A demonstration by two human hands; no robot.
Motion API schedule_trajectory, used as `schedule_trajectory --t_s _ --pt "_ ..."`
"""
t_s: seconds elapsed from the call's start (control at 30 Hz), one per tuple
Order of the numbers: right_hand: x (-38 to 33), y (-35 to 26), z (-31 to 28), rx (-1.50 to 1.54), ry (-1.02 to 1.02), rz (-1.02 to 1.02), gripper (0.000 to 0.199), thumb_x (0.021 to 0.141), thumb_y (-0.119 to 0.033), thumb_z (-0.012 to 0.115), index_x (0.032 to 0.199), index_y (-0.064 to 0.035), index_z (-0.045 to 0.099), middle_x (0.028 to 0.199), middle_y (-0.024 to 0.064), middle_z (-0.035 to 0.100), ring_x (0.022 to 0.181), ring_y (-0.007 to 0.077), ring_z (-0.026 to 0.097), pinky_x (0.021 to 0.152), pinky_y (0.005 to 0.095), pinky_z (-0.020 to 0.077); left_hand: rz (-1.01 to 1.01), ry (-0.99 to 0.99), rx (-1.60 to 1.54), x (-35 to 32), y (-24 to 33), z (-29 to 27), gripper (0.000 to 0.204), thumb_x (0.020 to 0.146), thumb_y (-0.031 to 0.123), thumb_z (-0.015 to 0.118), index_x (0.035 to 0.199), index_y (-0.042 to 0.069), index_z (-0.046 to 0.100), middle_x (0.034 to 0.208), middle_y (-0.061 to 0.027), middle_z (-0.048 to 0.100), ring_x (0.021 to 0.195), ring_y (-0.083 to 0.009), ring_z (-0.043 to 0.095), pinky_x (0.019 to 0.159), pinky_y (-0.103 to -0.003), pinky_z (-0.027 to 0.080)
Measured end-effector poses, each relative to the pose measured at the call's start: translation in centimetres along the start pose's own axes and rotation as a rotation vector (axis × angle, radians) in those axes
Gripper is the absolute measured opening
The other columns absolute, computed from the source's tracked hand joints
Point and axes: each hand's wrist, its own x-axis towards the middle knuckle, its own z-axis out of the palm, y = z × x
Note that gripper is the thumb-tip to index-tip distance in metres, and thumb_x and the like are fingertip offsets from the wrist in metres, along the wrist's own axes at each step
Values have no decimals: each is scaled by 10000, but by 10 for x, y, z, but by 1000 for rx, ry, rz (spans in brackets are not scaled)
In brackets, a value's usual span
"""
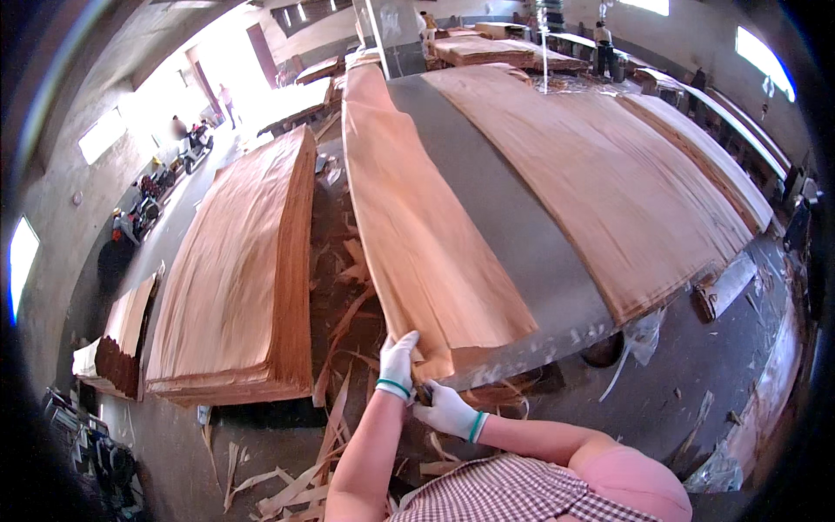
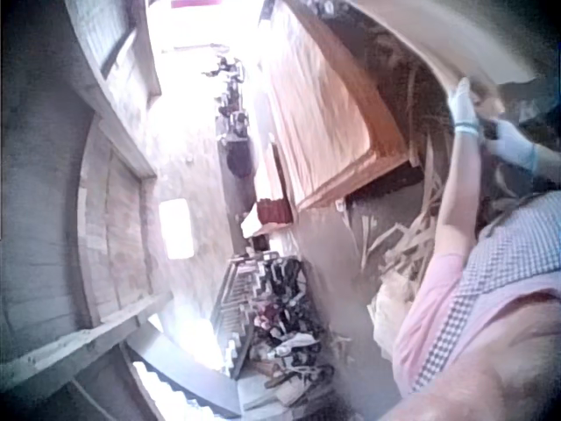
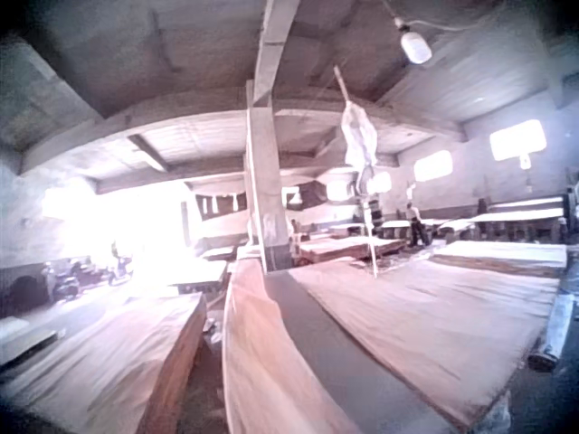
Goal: The person lifts and flips large thin wood sheets onto a stack, using a long stick to assist with flipping and a blade to cut and trim sections of the wood by hand.
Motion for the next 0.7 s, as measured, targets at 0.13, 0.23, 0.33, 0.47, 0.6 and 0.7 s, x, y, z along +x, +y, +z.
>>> schedule_trajectory --t_s 0.13,0.23,0.33,0.47,0.6,0.7 --pt "19 -53 114 21 -145 25 398 796 -226 619 1051 51 491 863 277 618 862 431 613 729 451 487 234 108 -74 -14 44 -135 166 827 44 614 993 34 618 898 -39 636 779 -126 595 706 -273 504" --pt "38 -69 200 137 -248 -93 480 828 -294 610 1137 50 481 867 276 616 832 375 634 729 414 485 278 133 -105 -29 92 -221 161 814 25 613 975 38 617 890 -43 637 750 -126 592 693 -260 497" --pt "55 -91 260 123 -502 -201 469 912 -382 562 1154 19 533 811 196 623 709 235 601 698 350 482 275 207 30 -43 152 -310 170 825 49 606 993 79 598 815 -22 631 624 -117 593 524 -234 490" --pt "85 -77 318 234 -654 285 451 937 -450 494 1165 -79 610 875 56 635 672 133 561 628 295 484 294 330 116 -52 225 -434 147 818 49 614 964 64 624 756 27 596 594 -58 525 509 -199 419" --pt "166 78 361 670 -555 848 506 942 -502 415 1060 -36 573 970 133 658 478 113 489 380 281 394 352 339 197 -56 287 -516 224 822 52 604 1044 26 605 854 -8 611 695 -82 568 601 -201 460" --pt "212 101 391 944 8 945 787 846 -715 379 1185 -8 445 993 169 639 442 100 382 371 221 288 401 312 136 -48 306 -599 269 813 28 595 1080 -5 593 947 -35 626 799 -106 592 711 -222 480"
